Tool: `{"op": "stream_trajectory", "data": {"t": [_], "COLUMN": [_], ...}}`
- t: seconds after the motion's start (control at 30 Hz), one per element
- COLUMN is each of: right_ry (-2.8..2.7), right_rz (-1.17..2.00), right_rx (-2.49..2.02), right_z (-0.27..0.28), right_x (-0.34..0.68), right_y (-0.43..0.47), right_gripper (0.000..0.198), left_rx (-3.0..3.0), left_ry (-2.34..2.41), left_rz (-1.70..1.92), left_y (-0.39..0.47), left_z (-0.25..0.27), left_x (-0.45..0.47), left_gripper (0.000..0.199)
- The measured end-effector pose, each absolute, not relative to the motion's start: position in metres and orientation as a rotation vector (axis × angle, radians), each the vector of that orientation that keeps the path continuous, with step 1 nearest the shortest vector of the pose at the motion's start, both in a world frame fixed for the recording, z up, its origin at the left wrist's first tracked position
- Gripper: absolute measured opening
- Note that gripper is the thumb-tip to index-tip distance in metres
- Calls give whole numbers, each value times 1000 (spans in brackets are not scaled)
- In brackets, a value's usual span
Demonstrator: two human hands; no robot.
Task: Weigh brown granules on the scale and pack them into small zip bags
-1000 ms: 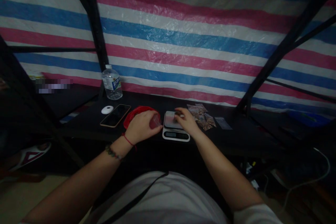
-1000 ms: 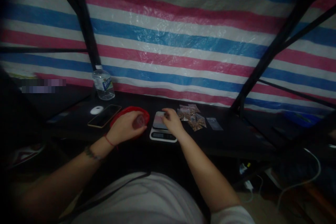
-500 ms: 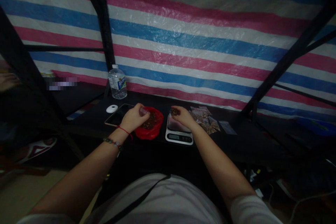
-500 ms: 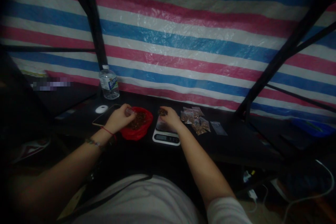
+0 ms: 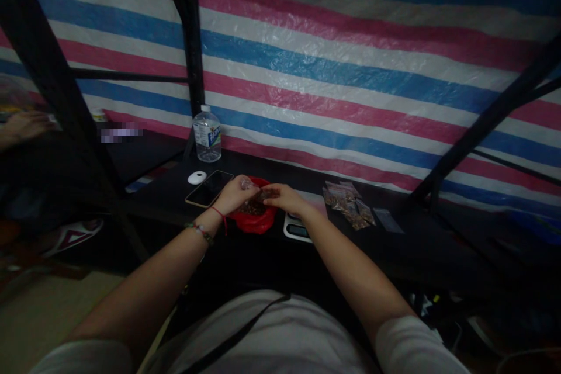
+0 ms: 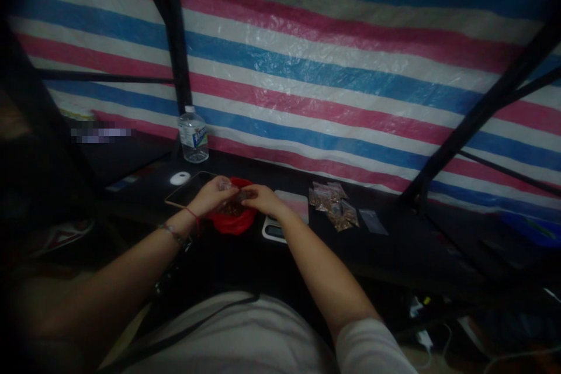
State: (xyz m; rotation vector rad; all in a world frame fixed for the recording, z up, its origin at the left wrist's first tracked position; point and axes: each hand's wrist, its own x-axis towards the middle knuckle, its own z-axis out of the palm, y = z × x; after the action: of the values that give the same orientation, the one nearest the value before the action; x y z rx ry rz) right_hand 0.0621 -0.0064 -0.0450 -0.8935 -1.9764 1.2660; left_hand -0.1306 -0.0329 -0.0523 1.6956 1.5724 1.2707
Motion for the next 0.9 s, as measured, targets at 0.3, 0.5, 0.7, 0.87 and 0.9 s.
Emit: {"op": "stream_trajectory", "data": {"t": [0.3, 0.5, 0.7, 0.87, 0.9], "right_ry": [-1995, -2023, -2054, -2038, -2032], "right_rz": [1241, 1160, 1151, 1138, 1147], "right_rx": [-910, -946, -940, -945, -946], "right_z": [-43, -47, -48, -52, -53], "right_x": [55, 54, 52, 53, 53], "right_y": [-11, -9, -6, -5, -4], "right_gripper": [45, 42, 47, 47, 47], "left_rx": [1692, 1673, 1678, 1632, 1618], "left_ry": [1523, 1631, 1533, 1613, 1633], "left_rz": [1220, 1288, 1254, 1299, 1305], "left_y": [-33, -32, -34, -35, -35], "left_z": [-53, -52, -54, -50, -50], "left_x": [-134, -134, -130, -129, -130], "left_gripper": [39, 33, 37, 32, 32]}}
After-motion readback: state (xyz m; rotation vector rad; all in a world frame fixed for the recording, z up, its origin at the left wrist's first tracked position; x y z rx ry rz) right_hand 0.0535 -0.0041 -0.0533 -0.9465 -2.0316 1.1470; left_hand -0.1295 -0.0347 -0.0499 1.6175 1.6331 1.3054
